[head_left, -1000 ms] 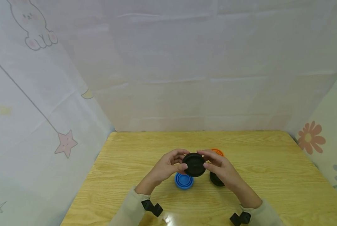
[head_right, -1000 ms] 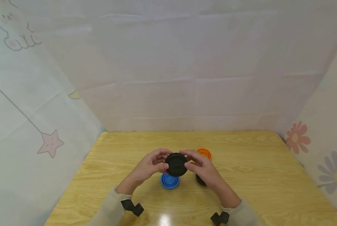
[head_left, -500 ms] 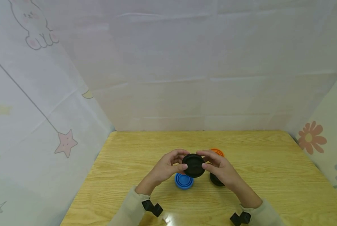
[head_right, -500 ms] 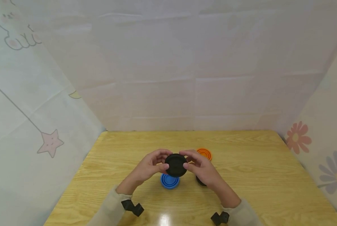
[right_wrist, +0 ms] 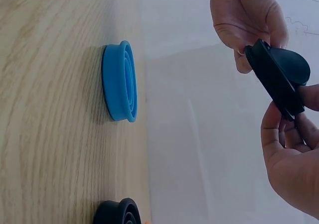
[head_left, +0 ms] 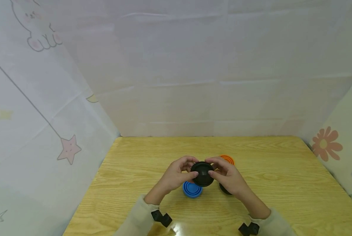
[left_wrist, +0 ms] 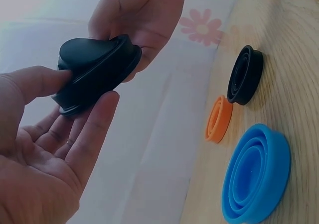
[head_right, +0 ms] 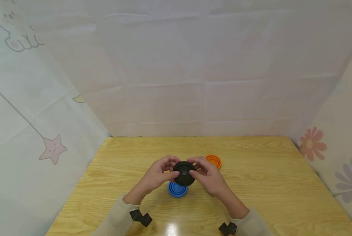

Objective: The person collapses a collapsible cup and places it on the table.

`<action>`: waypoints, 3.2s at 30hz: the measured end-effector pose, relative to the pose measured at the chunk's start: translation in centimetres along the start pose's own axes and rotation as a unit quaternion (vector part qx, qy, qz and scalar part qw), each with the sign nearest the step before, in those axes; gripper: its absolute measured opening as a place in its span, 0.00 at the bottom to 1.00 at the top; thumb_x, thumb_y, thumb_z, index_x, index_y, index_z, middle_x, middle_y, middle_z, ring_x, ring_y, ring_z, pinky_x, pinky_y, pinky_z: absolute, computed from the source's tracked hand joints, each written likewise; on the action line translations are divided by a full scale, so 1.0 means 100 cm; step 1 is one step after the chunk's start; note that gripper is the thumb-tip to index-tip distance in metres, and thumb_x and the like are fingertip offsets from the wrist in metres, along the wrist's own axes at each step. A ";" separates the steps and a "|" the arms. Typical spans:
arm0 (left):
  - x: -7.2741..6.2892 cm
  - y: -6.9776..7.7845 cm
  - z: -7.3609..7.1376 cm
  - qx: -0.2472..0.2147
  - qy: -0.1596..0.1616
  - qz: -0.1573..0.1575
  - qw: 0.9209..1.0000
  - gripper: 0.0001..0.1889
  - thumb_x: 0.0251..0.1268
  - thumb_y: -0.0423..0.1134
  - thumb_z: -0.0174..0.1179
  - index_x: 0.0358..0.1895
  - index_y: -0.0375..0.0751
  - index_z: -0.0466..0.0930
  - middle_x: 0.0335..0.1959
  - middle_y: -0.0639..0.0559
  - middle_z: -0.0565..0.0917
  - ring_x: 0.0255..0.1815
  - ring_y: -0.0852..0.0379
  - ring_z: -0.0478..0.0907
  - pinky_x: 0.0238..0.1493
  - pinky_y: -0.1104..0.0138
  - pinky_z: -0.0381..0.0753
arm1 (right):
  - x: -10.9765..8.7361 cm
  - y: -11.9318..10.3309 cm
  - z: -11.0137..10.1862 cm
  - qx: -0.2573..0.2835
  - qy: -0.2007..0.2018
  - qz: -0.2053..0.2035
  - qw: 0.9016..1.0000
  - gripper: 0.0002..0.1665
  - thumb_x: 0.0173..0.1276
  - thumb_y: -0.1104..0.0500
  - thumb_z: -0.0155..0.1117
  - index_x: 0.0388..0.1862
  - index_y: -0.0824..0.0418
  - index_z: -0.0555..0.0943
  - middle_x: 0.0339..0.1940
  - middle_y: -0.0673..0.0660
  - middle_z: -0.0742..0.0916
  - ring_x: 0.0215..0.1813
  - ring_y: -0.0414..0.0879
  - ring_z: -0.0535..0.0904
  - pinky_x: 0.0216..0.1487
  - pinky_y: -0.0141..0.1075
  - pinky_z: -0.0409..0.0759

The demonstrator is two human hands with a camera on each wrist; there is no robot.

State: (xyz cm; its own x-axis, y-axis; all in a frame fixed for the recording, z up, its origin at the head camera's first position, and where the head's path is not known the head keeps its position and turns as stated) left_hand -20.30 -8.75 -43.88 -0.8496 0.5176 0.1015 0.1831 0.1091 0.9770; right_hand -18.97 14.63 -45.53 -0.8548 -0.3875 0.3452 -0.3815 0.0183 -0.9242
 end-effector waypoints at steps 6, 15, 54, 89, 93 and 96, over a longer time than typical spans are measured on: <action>0.001 0.000 0.004 0.031 0.030 -0.006 0.999 0.18 0.68 0.34 0.66 0.60 0.41 0.77 0.43 0.44 0.82 0.38 0.54 0.82 0.35 0.58 0.89 | 0.001 0.003 0.002 -0.038 0.029 -0.001 0.999 0.19 0.71 0.67 0.66 0.60 0.65 0.79 0.50 0.63 0.82 0.42 0.44 0.80 0.41 0.32 0.84; 0.003 -0.003 0.007 0.078 0.061 0.004 0.995 0.15 0.66 0.32 0.66 0.55 0.43 0.80 0.40 0.46 0.82 0.34 0.53 0.80 0.30 0.63 0.88 | 0.002 0.003 0.007 -0.055 0.064 0.047 0.995 0.17 0.70 0.65 0.69 0.57 0.59 0.82 0.46 0.59 0.84 0.41 0.46 0.82 0.44 0.32 0.85; 0.006 -0.005 0.006 0.012 0.056 -0.014 0.998 0.17 0.70 0.31 0.60 0.60 0.43 0.78 0.46 0.44 0.84 0.39 0.54 0.82 0.34 0.53 0.89 | 0.003 0.003 0.004 0.017 0.067 0.126 0.990 0.23 0.72 0.59 0.67 0.64 0.62 0.79 0.52 0.62 0.85 0.48 0.48 0.82 0.49 0.34 0.84; 0.001 -0.009 -0.002 -0.026 0.003 -0.042 0.999 0.24 0.69 0.37 0.66 0.66 0.42 0.75 0.50 0.44 0.81 0.47 0.51 0.82 0.47 0.40 0.84 | 0.007 0.004 0.000 0.081 0.054 0.190 0.977 0.30 0.79 0.42 0.55 0.65 0.62 0.79 0.57 0.62 0.83 0.52 0.55 0.80 0.50 0.46 0.86; 0.000 -0.007 -0.004 0.013 0.023 -0.011 1.000 0.21 0.68 0.37 0.67 0.63 0.45 0.78 0.49 0.45 0.83 0.47 0.50 0.79 0.47 0.54 0.85 | 0.006 0.005 -0.001 0.113 0.055 0.213 0.969 0.33 0.79 0.38 0.53 0.65 0.63 0.79 0.55 0.60 0.84 0.50 0.54 0.82 0.46 0.46 0.88; 0.000 -0.006 -0.005 0.042 0.033 0.023 0.998 0.19 0.68 0.37 0.67 0.61 0.46 0.80 0.49 0.46 0.84 0.49 0.49 0.79 0.48 0.62 0.84 | 0.006 0.006 -0.003 0.144 0.046 0.228 0.962 0.33 0.79 0.38 0.52 0.64 0.63 0.78 0.53 0.58 0.84 0.50 0.56 0.83 0.47 0.47 0.88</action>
State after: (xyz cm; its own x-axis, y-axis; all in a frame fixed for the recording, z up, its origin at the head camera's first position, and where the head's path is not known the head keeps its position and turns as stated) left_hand -20.68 -9.24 -44.37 -0.8697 0.4668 0.1605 0.2606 0.1581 0.9524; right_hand -19.81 14.70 -45.86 -0.9427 -0.3162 -0.1064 0.1428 -0.0944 -0.9852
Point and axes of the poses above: each hand's wrist, its own x-axis towards the middle knuckle, its own z-axis out of the palm, y = z × x, the point moved 1 cm from there along x, towards the middle knuckle
